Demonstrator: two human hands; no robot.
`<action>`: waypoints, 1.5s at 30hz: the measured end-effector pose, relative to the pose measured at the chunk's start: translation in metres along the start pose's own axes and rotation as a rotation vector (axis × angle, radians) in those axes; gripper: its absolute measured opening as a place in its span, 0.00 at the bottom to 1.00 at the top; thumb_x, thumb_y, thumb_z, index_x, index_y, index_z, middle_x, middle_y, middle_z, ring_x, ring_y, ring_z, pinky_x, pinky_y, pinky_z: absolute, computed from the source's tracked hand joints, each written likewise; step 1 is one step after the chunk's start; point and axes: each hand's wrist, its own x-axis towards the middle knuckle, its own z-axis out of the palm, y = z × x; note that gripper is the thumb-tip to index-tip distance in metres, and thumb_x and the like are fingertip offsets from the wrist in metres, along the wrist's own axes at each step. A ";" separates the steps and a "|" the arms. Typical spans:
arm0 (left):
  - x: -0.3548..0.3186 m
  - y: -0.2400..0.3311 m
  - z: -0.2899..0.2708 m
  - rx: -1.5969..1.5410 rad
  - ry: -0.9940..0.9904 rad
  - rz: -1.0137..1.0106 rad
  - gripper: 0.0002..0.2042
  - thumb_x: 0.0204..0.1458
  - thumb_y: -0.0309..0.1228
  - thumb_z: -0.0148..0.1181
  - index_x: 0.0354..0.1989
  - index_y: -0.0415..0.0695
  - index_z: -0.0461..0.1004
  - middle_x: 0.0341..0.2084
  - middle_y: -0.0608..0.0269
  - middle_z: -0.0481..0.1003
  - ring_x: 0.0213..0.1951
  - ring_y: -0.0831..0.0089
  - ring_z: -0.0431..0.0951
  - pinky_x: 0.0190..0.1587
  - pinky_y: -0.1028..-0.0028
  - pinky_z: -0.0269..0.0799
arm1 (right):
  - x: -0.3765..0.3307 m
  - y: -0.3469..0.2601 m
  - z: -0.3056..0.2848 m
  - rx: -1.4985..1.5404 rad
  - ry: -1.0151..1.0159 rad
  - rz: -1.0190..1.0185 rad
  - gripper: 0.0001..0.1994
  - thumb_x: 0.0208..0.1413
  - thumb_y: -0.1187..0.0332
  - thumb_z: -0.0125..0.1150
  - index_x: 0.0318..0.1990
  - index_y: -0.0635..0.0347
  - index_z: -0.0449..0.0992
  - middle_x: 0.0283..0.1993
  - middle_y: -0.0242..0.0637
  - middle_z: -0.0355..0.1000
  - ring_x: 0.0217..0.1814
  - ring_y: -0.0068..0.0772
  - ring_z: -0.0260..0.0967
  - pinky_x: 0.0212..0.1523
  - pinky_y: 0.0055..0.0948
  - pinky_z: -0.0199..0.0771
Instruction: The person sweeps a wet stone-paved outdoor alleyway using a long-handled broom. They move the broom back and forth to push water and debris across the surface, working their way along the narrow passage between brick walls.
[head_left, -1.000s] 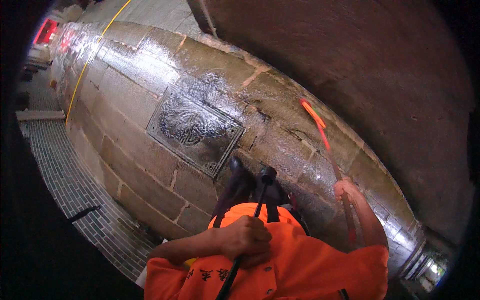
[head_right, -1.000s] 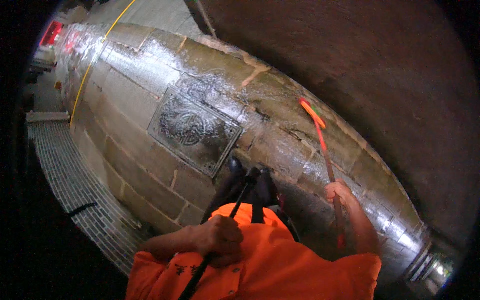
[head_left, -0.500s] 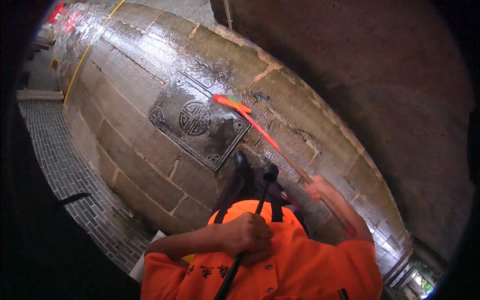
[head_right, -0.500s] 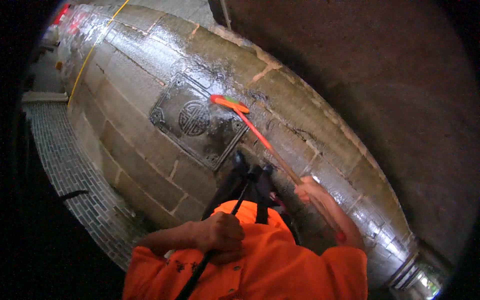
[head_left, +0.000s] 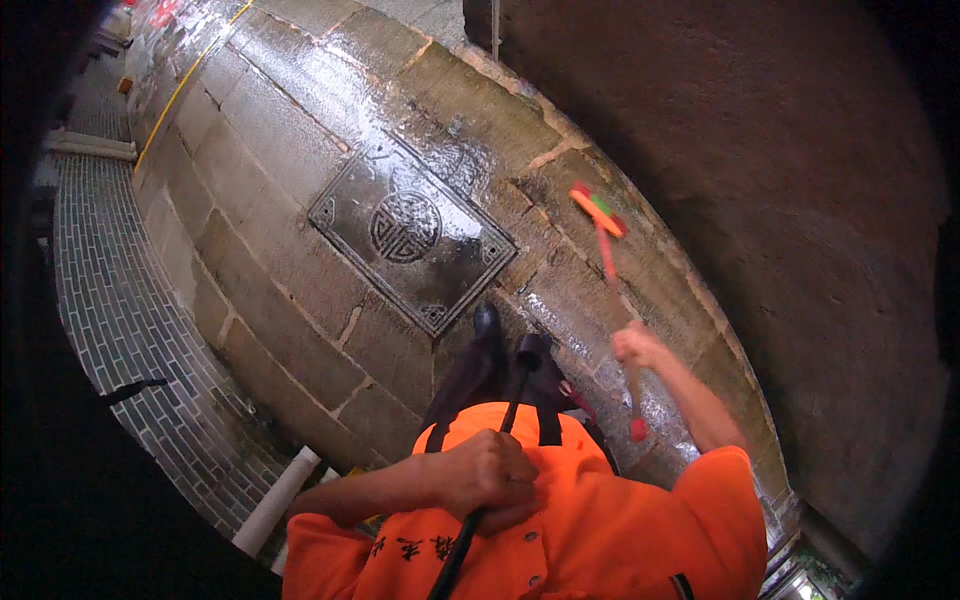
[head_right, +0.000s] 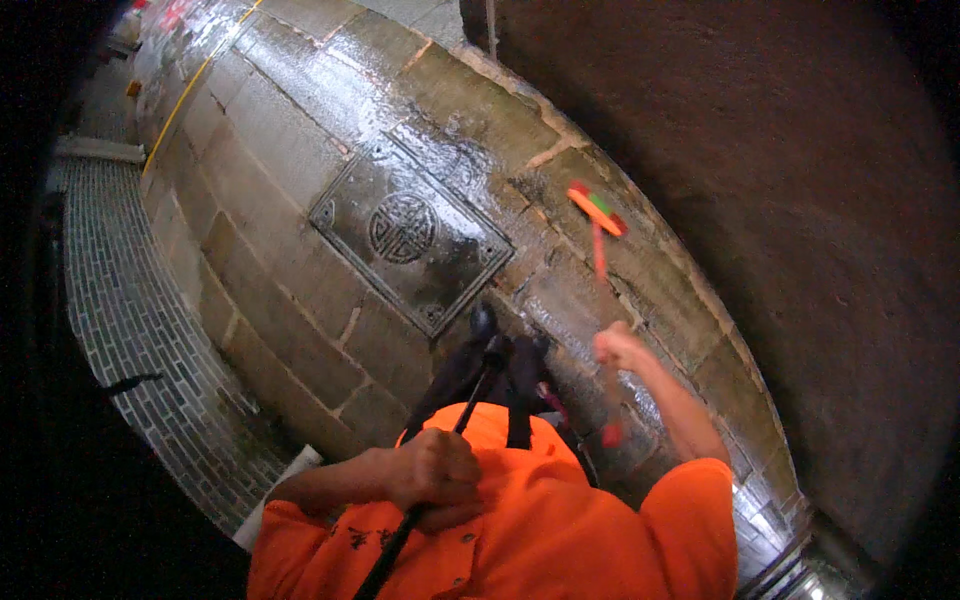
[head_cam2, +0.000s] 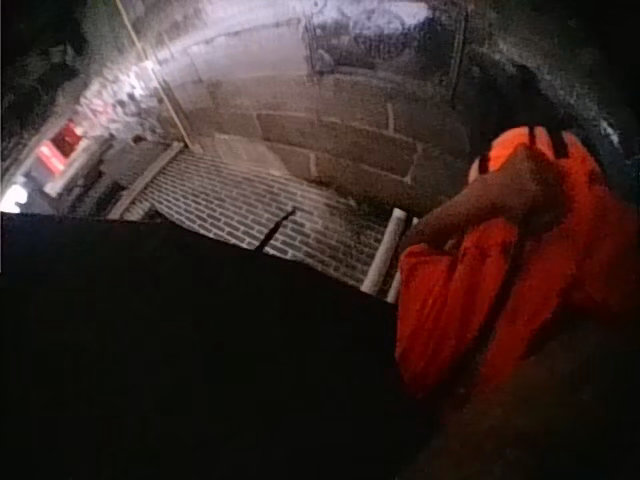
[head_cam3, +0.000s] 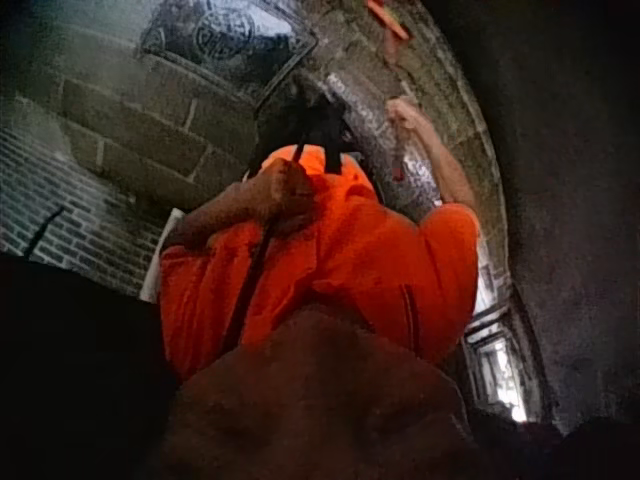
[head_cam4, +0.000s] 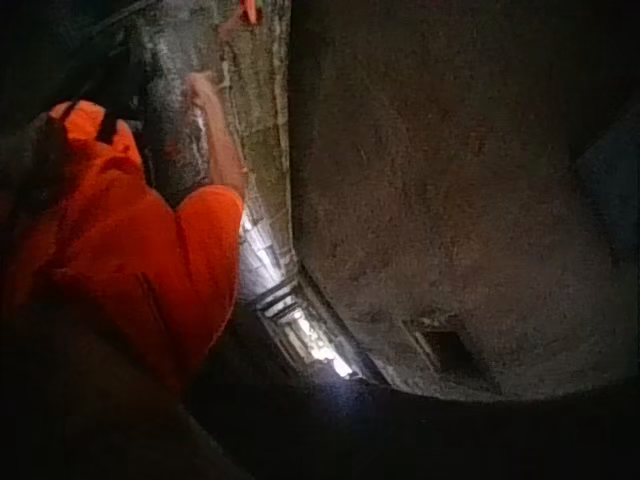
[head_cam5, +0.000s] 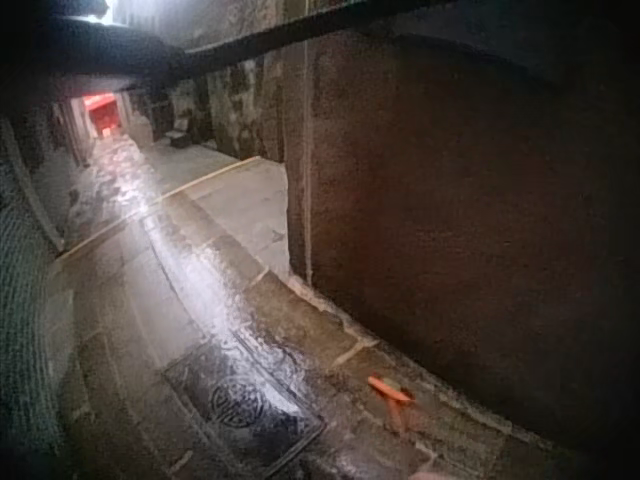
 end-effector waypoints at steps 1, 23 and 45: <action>-0.004 -0.001 0.000 0.006 0.013 -0.023 0.13 0.37 0.26 0.58 0.08 0.43 0.60 0.11 0.62 0.60 0.14 0.64 0.65 0.15 0.67 0.57 | -0.022 -0.018 0.055 -0.043 0.086 -0.036 0.09 0.42 0.75 0.52 0.16 0.56 0.60 0.13 0.29 0.57 0.11 0.23 0.55 0.11 0.26 0.54; 0.023 -0.002 0.002 0.100 0.306 -0.054 0.11 0.38 0.23 0.56 0.10 0.42 0.62 0.09 0.63 0.60 0.12 0.64 0.64 0.15 0.67 0.57 | 0.016 -0.236 0.027 -0.263 0.116 -0.076 0.13 0.44 0.76 0.47 0.11 0.55 0.57 0.10 0.27 0.53 0.09 0.20 0.52 0.10 0.25 0.50; 0.146 -0.030 -0.016 0.228 0.561 -0.251 0.12 0.36 0.24 0.57 0.09 0.42 0.60 0.09 0.64 0.58 0.13 0.66 0.64 0.16 0.68 0.56 | 0.118 -0.412 0.026 -0.789 -0.015 -0.265 0.08 0.43 0.74 0.49 0.16 0.64 0.63 0.12 0.35 0.63 0.12 0.27 0.64 0.11 0.29 0.60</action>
